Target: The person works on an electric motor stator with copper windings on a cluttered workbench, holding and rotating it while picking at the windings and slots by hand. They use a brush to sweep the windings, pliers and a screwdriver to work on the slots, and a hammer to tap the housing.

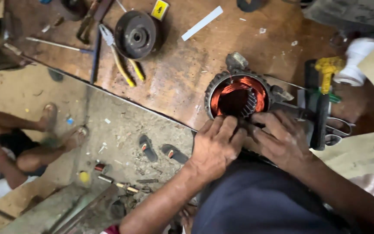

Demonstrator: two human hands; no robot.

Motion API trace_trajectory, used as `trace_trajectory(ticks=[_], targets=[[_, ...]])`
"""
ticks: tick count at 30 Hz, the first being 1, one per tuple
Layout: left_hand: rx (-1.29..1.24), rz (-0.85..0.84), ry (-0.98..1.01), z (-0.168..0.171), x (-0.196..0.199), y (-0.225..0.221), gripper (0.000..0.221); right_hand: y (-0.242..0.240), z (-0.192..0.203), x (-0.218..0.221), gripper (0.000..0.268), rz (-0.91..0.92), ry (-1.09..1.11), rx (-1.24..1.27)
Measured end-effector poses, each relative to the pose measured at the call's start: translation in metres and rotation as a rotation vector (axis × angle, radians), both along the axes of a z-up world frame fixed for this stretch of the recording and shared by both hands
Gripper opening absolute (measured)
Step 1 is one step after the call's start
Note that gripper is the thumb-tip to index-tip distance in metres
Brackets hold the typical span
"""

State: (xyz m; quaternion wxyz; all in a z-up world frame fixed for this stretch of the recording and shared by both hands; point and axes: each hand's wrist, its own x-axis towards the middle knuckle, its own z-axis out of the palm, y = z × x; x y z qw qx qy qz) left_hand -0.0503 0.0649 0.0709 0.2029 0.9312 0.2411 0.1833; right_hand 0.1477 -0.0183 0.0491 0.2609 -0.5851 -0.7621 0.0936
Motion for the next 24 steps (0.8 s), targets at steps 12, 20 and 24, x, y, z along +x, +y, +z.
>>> trace_trajectory(ticks=[12,20,24], targets=[[0.025,0.039,0.101,-0.012,0.001,-0.003,0.021,-0.006,-0.011,0.007,0.031,0.006,-0.05,-0.008],[-0.71,0.13,-0.449,-0.058,0.007,0.12,0.044,-0.021,-0.068,-0.002,0.046,-0.859,0.589,0.023],[-1.398,-0.122,-0.646,-0.104,0.054,0.143,0.055,-0.038,-0.185,0.0,0.038,-0.857,0.008,-0.075]])
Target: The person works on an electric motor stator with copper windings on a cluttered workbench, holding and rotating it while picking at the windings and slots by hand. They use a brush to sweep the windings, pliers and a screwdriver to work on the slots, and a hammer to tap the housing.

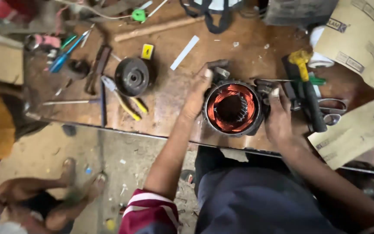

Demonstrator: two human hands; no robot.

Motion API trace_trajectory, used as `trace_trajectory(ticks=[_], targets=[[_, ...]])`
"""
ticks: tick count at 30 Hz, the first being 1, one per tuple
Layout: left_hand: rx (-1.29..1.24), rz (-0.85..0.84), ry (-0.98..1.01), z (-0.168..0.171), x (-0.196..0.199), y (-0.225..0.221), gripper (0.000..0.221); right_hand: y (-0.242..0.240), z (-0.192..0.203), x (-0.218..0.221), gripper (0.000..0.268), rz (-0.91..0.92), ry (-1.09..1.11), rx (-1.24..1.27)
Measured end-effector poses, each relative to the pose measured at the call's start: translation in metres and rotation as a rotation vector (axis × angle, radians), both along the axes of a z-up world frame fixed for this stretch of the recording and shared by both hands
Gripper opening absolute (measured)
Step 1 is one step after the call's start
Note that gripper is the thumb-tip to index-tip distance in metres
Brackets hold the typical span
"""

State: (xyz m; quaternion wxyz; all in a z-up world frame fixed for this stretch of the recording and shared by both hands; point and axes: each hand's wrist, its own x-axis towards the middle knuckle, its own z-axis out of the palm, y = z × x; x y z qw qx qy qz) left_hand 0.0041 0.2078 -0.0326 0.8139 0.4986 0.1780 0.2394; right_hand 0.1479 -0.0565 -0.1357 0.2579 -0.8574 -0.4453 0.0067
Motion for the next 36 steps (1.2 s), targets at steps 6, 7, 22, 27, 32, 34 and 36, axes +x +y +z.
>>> trace_trajectory(ticks=[6,7,22,27,32,34,36], targets=[[0.544,0.233,0.217,0.035,-0.018,-0.051,0.056,0.05,0.091,-0.023,0.041,-0.219,1.351,0.824],[0.528,0.24,0.213,0.042,-0.022,-0.058,0.056,0.055,0.1,-0.018,0.041,-0.219,1.344,0.808],[0.363,0.662,0.494,0.01,-0.039,-0.104,0.058,0.156,0.134,0.056,0.048,0.651,1.187,0.041],[0.591,0.346,0.389,-0.001,-0.081,-0.084,0.055,0.151,0.153,0.043,0.067,0.437,0.698,-0.097],[0.589,0.326,0.399,0.032,-0.089,-0.061,0.034,0.051,0.074,0.106,0.056,0.149,-1.412,-0.766],[0.568,0.348,0.356,0.043,-0.088,-0.056,0.026,0.04,0.065,0.123,0.057,0.002,-1.96,-0.884],[0.573,0.36,0.336,0.05,-0.093,-0.056,0.021,0.047,0.068,0.125,0.057,-0.16,-2.231,-0.766]])
